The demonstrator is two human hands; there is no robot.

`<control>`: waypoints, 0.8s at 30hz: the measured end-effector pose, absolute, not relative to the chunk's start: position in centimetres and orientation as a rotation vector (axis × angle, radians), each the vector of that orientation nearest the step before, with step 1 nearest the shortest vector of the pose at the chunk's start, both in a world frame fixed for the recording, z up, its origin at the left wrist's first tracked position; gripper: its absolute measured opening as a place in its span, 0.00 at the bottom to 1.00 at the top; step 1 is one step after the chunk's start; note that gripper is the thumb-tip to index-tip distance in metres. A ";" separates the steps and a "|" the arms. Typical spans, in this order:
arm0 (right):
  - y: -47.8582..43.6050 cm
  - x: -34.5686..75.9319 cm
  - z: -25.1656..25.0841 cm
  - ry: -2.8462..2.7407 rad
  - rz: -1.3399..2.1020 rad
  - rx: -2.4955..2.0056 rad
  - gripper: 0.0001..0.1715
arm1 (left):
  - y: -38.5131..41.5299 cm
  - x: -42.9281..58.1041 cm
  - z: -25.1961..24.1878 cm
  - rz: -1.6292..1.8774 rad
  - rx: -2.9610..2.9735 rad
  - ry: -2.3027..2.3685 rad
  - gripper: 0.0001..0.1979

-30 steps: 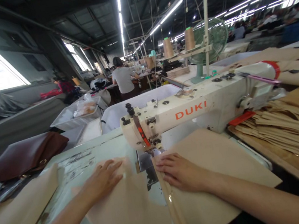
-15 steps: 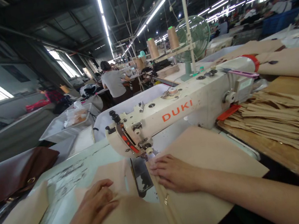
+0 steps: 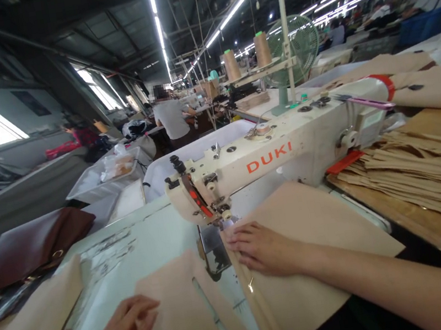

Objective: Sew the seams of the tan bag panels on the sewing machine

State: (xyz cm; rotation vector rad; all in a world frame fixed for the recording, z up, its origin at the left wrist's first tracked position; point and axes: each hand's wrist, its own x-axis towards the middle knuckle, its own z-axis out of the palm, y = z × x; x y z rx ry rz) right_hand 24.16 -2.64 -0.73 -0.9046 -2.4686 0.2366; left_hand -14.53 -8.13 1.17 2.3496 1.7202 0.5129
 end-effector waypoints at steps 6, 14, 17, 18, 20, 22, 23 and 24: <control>-2.5 24.0 -0.7 -2.510 0.238 -0.946 0.23 | -2.8 -8.9 -1.6 0.561 2.376 1.782 0.31; -3.3 24.9 0.8 -2.547 0.434 -0.981 0.35 | -0.6 -4.1 0.2 0.704 2.375 1.526 0.15; -3.5 24.9 0.9 -2.533 0.464 -0.956 0.32 | -1.1 -2.1 0.7 0.779 2.360 1.532 0.17; -3.5 24.9 0.9 -2.531 0.452 -0.946 0.31 | -1.2 -1.6 0.4 0.791 2.373 1.523 0.15; -3.7 24.8 0.9 -2.534 0.415 -0.933 0.27 | -1.6 -0.7 -0.5 0.785 2.419 1.470 0.16; -4.0 24.7 0.8 -2.536 0.378 -0.943 0.23 | -2.3 -0.2 -1.7 0.727 2.501 1.396 0.20; -4.1 24.6 0.8 -2.539 0.365 -0.952 0.23 | -2.8 0.0 -2.2 0.677 2.567 1.362 0.22; -4.3 24.6 0.8 -2.545 0.358 -0.959 0.22 | -3.2 0.1 -2.7 0.629 2.648 1.332 0.24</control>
